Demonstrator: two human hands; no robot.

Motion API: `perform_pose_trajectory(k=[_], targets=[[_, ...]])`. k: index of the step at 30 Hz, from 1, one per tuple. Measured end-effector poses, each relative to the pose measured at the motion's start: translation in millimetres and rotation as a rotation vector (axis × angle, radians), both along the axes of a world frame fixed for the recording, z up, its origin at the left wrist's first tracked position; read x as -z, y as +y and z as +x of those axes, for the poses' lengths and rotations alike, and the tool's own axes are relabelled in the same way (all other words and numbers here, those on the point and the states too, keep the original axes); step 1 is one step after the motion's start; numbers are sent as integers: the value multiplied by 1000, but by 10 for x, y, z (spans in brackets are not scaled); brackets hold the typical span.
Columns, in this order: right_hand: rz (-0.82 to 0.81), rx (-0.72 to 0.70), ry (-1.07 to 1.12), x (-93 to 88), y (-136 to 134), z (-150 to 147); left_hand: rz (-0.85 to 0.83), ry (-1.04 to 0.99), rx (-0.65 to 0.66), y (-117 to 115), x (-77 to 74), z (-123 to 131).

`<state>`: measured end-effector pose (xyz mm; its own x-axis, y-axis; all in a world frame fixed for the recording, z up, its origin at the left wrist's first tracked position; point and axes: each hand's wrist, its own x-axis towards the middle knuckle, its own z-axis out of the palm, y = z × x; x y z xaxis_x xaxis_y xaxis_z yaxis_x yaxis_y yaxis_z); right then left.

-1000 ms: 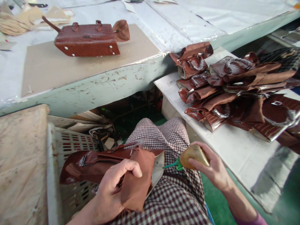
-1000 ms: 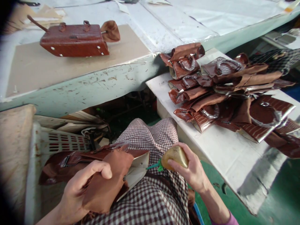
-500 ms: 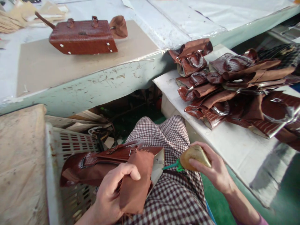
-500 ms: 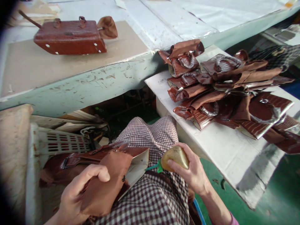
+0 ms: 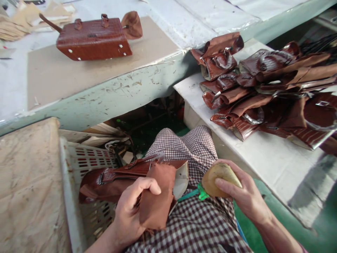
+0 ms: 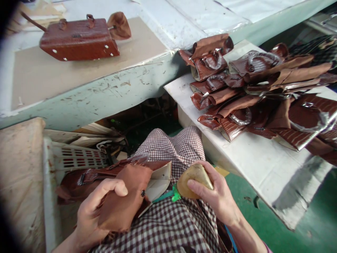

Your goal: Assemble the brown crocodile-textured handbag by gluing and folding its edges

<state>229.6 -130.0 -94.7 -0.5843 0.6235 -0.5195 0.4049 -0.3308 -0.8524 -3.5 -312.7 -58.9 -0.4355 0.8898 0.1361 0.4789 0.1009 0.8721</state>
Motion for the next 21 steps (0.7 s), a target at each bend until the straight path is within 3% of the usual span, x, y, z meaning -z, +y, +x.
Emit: perform_pose_trajectory(k=[8,14,21], targets=[[-30,36,28,44,-68,-5,-7,-15,-15,11,-9,3],[158,-31,-123,21,96,39,-15,-106,-91,34,-43,50],[281,-2,-242,106,178,4,-29,-139,-98,32,-19,44]])
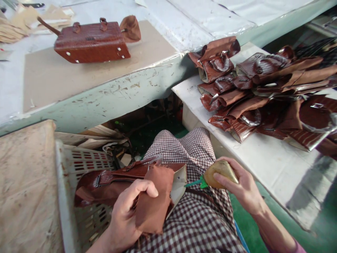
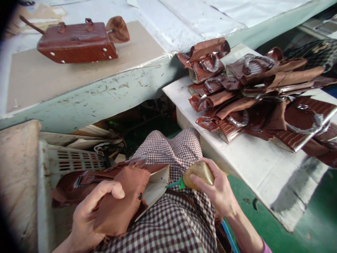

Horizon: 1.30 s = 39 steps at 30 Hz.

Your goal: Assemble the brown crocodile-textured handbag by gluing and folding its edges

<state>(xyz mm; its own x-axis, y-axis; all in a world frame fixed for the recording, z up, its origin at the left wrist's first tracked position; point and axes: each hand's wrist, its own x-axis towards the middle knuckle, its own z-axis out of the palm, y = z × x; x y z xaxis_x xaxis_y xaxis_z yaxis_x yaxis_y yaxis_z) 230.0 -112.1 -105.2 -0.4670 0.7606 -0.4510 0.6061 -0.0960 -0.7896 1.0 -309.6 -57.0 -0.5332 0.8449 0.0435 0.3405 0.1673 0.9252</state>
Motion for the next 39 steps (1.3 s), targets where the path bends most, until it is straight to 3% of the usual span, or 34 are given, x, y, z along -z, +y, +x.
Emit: perform_pose_trajectory(k=[5,13,22,30,39], targets=[[29,-21,-16,-21,-20,20,-9,-17,-33,19,-1,18],[-164,-21,174,-63,-131,47,-16,-2,-52,50,-15,23],[-252,24,245,-48,-198,22,5,56,23,55,-7,-19],[-171,57,169,-83,-228,-3,5,56,27,43,5,-31],[-153,29,152,-68,-204,25,-17,-16,-73,80,-37,30]])
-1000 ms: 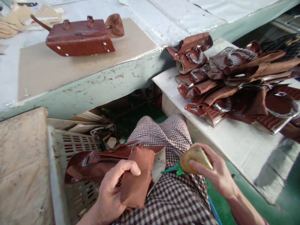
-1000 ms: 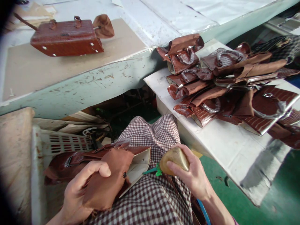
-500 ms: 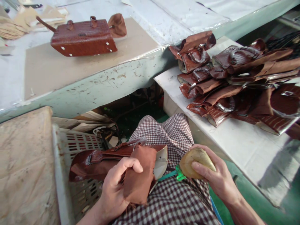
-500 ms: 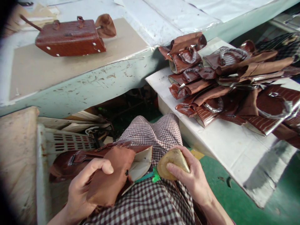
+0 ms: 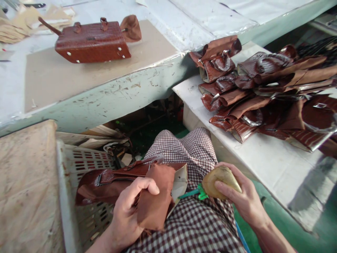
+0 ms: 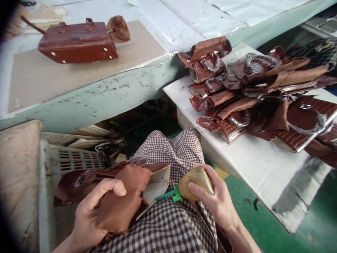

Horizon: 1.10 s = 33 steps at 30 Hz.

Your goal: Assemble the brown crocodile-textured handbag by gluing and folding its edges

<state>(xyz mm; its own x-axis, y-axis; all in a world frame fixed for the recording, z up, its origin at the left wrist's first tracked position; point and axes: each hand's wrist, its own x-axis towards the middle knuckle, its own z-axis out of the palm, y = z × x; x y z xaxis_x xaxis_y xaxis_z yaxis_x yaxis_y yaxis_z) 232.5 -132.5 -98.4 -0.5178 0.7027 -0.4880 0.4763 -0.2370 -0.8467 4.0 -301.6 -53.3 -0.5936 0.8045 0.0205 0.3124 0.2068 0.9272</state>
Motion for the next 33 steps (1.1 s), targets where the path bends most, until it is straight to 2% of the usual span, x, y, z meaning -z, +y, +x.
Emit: perform_pose_trajectory(k=[14,17,20,23,26,29,33], targets=[[200,-24,-161,133,110,30,-19,6,27,-5,12,-21],[253,-50,-158,129,121,33,-6,54,85,3,35,-59],[238,-97,-120,115,165,48,-3,3,169,-2,94,-105],[158,-105,-58,135,249,74,-63,-111,185,26,143,-157],[134,-31,2,214,341,92,-118,-218,176,161,140,-229],[176,64,31,300,411,73,-160,-318,175,405,96,-335],[246,87,1,331,444,-12,-179,-468,213,744,77,-519]])
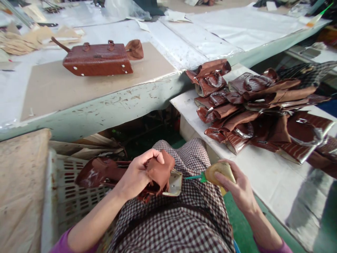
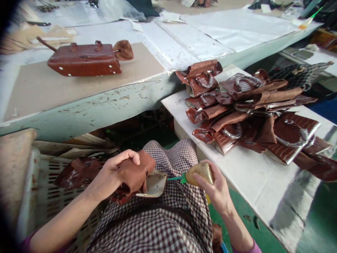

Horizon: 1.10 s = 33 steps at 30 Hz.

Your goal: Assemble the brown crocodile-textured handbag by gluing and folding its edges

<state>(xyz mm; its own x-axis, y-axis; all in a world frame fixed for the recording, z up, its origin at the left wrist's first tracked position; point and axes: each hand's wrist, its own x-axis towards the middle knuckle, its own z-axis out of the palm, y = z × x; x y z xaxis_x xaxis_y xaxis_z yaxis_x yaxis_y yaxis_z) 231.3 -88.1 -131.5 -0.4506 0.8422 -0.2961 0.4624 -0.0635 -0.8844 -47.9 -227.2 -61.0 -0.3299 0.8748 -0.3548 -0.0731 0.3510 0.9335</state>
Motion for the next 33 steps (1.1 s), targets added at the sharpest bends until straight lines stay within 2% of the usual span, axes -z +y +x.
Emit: perform_pose_trajectory(k=[4,11,16,18,25,29,33], targets=[[-3,-51,-6,-7,-36,-100,27,-117,8,205,80,-174],[-47,-70,-13,92,-118,-193,38,-173,-11,332,218,-314],[-283,45,161,124,-120,-180,35,-233,-7,412,299,-355],[-326,93,213,143,-106,-168,32,-247,-13,461,337,-379],[-53,148,189,201,14,-185,1,-274,47,734,462,-407],[116,53,183,186,50,-256,-29,-273,84,870,554,-400],[210,-34,174,157,76,-329,-60,-266,107,933,644,-418]])
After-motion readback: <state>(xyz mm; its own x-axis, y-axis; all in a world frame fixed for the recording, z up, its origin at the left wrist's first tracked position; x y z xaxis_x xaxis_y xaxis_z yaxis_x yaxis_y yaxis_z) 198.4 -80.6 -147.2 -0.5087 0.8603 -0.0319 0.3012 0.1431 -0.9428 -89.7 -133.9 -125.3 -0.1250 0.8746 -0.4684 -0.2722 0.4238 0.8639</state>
